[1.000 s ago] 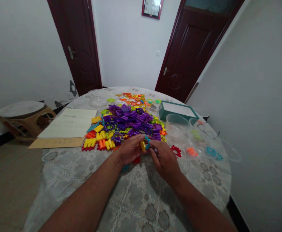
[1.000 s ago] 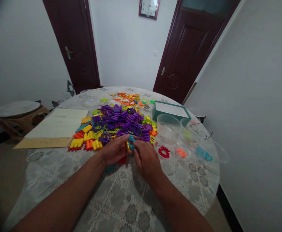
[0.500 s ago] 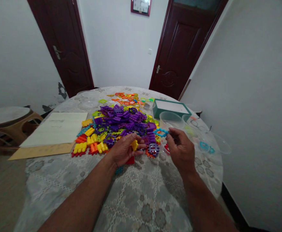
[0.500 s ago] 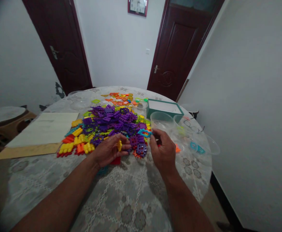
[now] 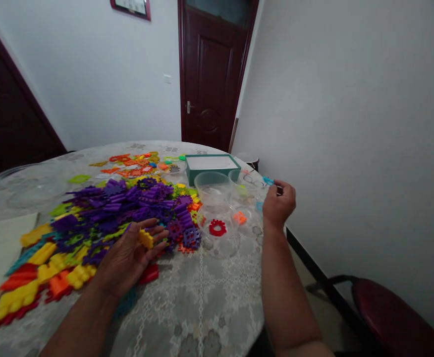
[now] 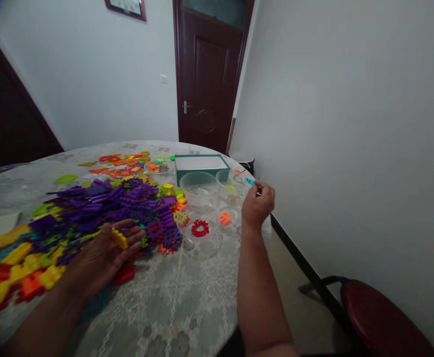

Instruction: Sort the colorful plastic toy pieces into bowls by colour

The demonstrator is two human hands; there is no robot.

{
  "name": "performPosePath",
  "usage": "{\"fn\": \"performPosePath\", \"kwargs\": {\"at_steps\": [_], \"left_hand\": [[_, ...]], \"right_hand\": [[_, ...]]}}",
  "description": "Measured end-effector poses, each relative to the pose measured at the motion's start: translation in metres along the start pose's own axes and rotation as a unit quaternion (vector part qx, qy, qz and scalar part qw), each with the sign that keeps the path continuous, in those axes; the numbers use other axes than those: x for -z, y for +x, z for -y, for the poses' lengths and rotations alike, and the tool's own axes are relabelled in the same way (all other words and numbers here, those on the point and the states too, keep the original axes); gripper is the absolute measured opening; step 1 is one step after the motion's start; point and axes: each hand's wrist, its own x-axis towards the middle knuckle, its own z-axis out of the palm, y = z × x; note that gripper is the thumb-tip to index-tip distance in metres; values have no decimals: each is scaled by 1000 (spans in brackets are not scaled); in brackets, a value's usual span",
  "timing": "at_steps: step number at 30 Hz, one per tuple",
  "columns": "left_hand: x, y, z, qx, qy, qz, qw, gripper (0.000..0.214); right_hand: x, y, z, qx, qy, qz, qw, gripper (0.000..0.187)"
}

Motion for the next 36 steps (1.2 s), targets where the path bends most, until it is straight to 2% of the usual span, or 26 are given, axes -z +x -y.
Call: {"fn": "performPosePath", "kwargs": {"at_steps": [3,6,9,12,16,19,22,24,28,32,34,36], "left_hand": [[1,-2,-2,26,-37,24,999,34],[3,-3,-2,21,-37,54,998,44],[4,-3,0,6,-6,64,998,51],[2,-4,2,12,16,64,998,54],[2,-5,5,17,35,89,995,60],[5,-5,9,20,30,116,993,60],[7,-5,12,22,16,137,990,55],[8,-6,13,23,17,149,988,49],[7,-10,13,26,30,181,983,37],[8,-11,11,39,43,212,976,38],[10,-10,8,27,47,213,976,42],[12,-9,5,-9,48,190,981,43]], "right_hand": [[-4,4,-12,-12,-14,-12,1000,32],[-8,3,-12,-19,6,0,1000,36],[-12,-9,3,-14,52,38,998,32],[-11,-34,32,37,144,118,982,26],[3,-74,78,131,258,269,919,22],[17,-98,104,212,304,396,840,26],[23,-116,115,323,299,495,749,30],[22,-127,117,362,264,523,726,31],[20,-138,116,373,223,540,721,22],[26,-129,118,339,244,554,720,17],[29,-116,120,302,233,553,741,17],[28,-100,119,263,195,546,771,17]]}}
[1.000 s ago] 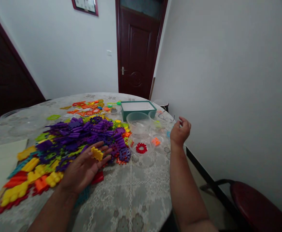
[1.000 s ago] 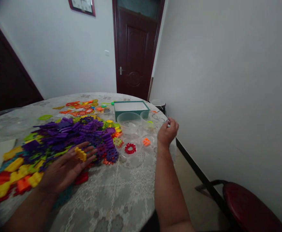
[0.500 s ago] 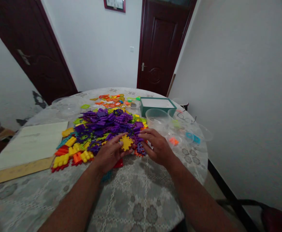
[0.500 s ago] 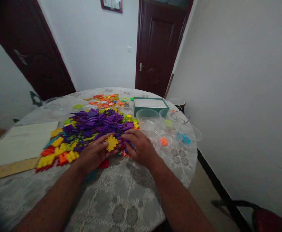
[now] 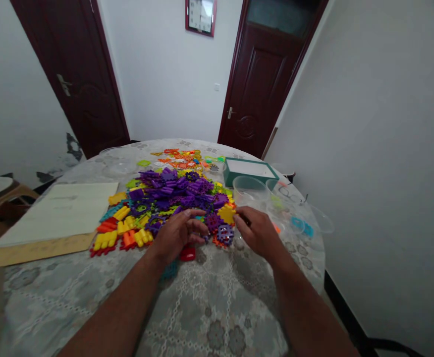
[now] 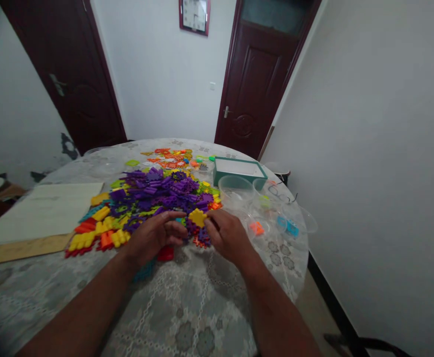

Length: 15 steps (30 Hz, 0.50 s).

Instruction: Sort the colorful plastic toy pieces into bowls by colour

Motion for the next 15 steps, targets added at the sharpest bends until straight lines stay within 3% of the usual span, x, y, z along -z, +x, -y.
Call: {"fn": "performPosePath", "kwargs": {"at_steps": [4,10,12,15], "left_hand": [[1,0,-8,-89,4,-101,991,41],[5,1,-17,-217,-40,-247,943,42],[9,1,-20,-239,-60,-276,929,43],[15,2,-22,-256,-79,-307,913,45]], "right_hand": [[27,19,-28,-109,-91,-46,989,21],[43,51,-77,-203,-259,-130,935,34],[40,52,-75,-200,-250,-164,933,37],[23,40,-46,-142,-174,-200,954,33]]}}
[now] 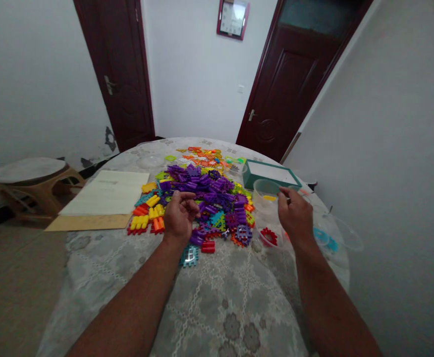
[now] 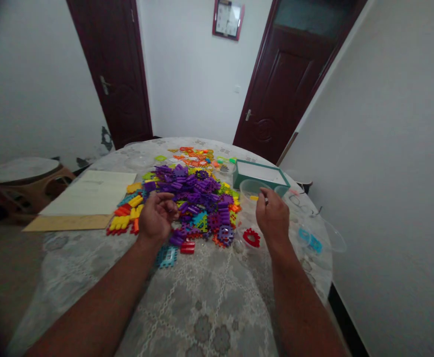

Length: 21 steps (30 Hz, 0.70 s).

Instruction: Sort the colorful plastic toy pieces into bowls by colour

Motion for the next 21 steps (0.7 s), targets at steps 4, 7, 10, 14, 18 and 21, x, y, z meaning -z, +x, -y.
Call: {"fn": "performPosePath", "kwargs": {"at_steps": [4,7,10,14,18,21], "left_hand": [[2,0,4,-22,15,-4,1000,47],[4,-4,8,-52,71,12,996,49],[5,-8,8,-111,152,23,982,47],[4,-9,-5,-181,241,-20,953,40],[13,-1,-33,-244,365,-78,895,20],[39,8,-56,-251,486,-102,831,26]], "right_hand": [[-9,-65,61,120,163,81,976,25],[-27,-114,96,226,237,126,936,29],[-44,-144,110,305,257,176,900,39],[-52,-154,109,341,244,195,886,38],[-49,-154,107,346,255,195,882,33],[-48,-154,106,341,266,206,878,31]]}}
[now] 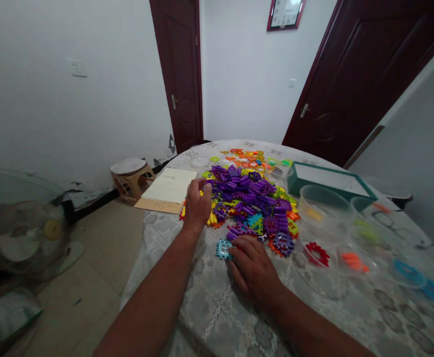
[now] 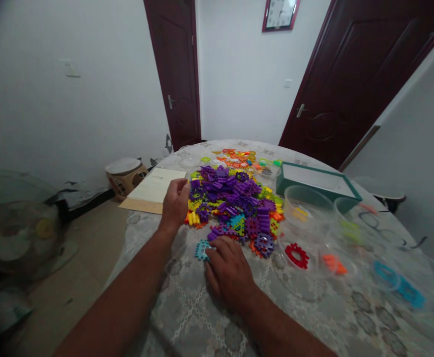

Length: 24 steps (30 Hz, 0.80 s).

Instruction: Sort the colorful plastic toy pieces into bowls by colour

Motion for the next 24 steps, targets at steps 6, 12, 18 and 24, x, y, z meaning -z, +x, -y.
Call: {"fn": "performPosePath", "kwargs": {"at_steps": [6,12,18,24], "left_hand": [[45,21,61,-37,265,80,960,46],[40,21,92,-84,390,175,900,57],[31,16,96,-112,360,183,908,61],[31,-2,87,-97,323,192,922,65]], "right_hand": [[-3,-2,-1,-29,22,11,999,29],[-6,-2,-2,-34,34,3,999,31],[-10,-2,-5,-65,27,22,997,29],[-15,-3,-9,-79,24,44,996,31]]}}
